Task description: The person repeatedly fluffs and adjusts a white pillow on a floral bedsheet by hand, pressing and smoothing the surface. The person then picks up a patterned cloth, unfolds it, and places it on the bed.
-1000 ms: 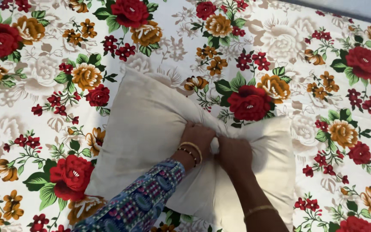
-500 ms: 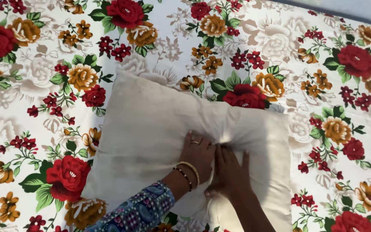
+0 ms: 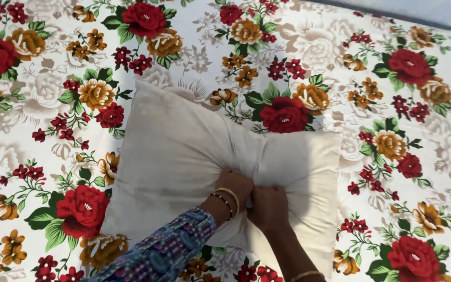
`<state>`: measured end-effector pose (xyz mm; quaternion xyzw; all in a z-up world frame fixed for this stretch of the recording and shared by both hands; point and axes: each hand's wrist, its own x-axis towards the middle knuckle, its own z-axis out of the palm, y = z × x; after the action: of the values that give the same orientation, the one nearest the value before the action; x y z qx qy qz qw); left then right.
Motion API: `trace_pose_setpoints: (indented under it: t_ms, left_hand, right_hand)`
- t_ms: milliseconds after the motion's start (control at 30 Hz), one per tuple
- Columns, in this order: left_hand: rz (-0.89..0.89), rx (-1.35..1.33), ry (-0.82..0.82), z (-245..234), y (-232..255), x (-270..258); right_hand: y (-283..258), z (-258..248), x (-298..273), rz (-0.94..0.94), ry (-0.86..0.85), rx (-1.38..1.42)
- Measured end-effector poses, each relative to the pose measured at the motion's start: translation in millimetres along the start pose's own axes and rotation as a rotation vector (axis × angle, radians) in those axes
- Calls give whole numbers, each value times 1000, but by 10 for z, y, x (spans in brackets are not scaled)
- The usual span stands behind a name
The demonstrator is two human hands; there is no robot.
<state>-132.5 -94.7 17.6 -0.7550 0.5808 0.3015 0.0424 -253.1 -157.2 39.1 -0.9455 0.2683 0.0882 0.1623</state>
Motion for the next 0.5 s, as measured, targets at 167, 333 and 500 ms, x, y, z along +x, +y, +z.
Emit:
trace_pose_setpoints:
  t_ms: [167, 333, 500]
  left_hand:
    - [114, 66, 110, -485, 105, -418]
    - [256, 103, 473, -994, 146, -655]
    - [99, 53, 492, -930, 53, -828]
  right_hand:
    - [-244, -353, -246, 156, 79, 143]
    - [-392, -776, -377, 320, 308, 339]
    - [-316, -795, -501, 201, 166, 280]
